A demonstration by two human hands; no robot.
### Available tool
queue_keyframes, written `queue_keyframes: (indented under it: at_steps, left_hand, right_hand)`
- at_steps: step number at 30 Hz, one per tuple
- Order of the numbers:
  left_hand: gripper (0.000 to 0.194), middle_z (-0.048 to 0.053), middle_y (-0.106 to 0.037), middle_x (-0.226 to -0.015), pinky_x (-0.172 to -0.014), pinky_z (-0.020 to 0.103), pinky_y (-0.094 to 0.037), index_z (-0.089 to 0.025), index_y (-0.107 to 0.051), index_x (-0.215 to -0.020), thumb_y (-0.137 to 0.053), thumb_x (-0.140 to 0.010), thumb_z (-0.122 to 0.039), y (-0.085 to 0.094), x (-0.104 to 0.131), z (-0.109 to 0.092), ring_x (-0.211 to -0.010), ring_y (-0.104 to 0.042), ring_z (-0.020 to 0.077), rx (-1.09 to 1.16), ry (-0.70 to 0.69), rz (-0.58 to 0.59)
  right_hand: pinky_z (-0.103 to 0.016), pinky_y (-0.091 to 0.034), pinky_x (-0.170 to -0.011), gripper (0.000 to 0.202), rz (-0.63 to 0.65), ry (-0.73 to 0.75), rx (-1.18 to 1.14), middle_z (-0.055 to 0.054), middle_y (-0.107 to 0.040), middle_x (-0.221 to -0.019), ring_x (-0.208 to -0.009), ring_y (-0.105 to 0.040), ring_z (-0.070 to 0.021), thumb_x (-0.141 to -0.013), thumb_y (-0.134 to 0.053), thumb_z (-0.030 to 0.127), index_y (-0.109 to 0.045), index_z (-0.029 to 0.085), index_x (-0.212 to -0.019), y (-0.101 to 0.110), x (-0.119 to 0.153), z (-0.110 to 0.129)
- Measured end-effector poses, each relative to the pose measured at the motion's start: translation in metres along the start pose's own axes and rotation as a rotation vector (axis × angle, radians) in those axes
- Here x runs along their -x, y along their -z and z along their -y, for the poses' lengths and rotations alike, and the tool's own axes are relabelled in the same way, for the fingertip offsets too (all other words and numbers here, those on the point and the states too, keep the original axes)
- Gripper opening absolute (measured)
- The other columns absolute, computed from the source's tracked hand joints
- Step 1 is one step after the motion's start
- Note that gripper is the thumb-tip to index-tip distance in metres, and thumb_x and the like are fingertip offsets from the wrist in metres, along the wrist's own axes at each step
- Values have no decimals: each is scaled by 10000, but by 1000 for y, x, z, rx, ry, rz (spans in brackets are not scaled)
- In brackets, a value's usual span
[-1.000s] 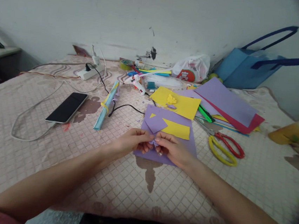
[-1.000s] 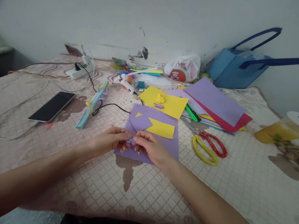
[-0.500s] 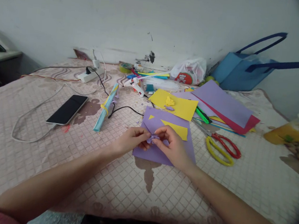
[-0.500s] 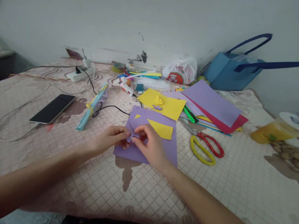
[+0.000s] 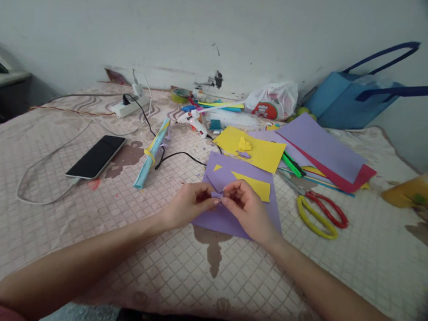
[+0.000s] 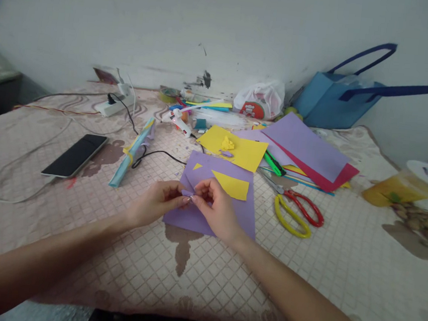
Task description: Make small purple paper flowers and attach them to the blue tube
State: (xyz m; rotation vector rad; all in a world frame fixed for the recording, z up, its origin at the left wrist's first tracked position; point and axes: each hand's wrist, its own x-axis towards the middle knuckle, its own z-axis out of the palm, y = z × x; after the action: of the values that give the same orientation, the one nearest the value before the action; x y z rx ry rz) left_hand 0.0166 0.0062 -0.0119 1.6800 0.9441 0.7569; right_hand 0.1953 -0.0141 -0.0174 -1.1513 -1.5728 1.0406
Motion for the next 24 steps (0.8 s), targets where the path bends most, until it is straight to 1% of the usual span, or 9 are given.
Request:
queue_keyframes:
  at_steps: [4,6,8,11,13,15,17,20,24]
  left_hand:
    - [217,35,-621,-688,-599,236,-450,-111,-591,-773,-606,-794,-327,0,1,-2,-631,-563,115,99,-2,26]
    - [213,31,-618,-678,-596,229,-449,-108,-591,-773,-614,-786,-319,0,1,-5,-622,-560,109,154,11,38]
    - [203,24,-616,-666,-600,225,-454,-109,-585,-758,-619,-779,-308,-1,0,-7,-614,-562,104,209,43,33]
    - [190,13,-613,-634,-595,219,-460,-115,-567,-717,-620,-772,-289,-3,0,-8,-591,-564,97,268,101,-12]
    - [191,7,-610,-611,-580,216,-458,-118,-559,-700,-621,-767,-285,-3,0,-7,-571,-561,94,284,129,-34]
    - [194,8,-608,-604,-571,218,-459,-117,-561,-694,-623,-762,-288,-3,0,-6,-562,-559,96,276,134,-42]
    - [198,13,-607,-609,-569,225,-461,-115,-570,-694,-620,-763,-293,-3,1,-5,-564,-558,101,237,115,-43]
    - [204,22,-607,-628,-574,236,-461,-116,-583,-715,-593,-785,-307,-1,2,-4,-585,-562,113,135,67,-39]
    - [196,22,-603,-660,-585,237,-456,-130,-584,-735,-540,-827,-298,-1,4,-4,-620,-565,119,-25,-6,-11]
  right_hand:
    - [-266,-459,-632,200,28,-102,-173,26,-548,-711,-658,-550,-122,-761,-648,277,-502,209,-879,0,-2,0]
    - [-262,-464,-609,188,36,-124,-199,29,-543,-692,-629,-547,-118,-767,-647,283,-515,202,-873,1,-2,1]
    - [-272,-473,-626,137,6,-49,-104,15,-556,-723,-656,-556,-124,-790,-627,267,-536,203,-870,1,0,4]
    - [-314,-484,-713,55,-67,213,215,-27,-590,-840,-779,-573,-156,-826,-586,203,-586,218,-878,1,4,9]
    - [-341,-485,-758,109,-85,379,394,-45,-598,-888,-844,-574,-177,-844,-559,169,-614,232,-914,1,7,11]
    - [-353,-492,-768,155,-80,472,490,-53,-604,-889,-864,-575,-187,-858,-541,158,-625,240,-958,1,7,11]
    - [-355,-500,-757,166,-70,504,540,-56,-610,-884,-855,-578,-190,-862,-539,164,-631,239,-978,2,7,10]
    - [-352,-504,-749,142,-61,510,570,-56,-620,-874,-843,-582,-188,-855,-557,168,-643,227,-950,2,7,9]
    - [-322,-501,-728,73,-53,440,528,-50,-627,-830,-809,-591,-177,-813,-616,151,-649,200,-854,2,6,11]
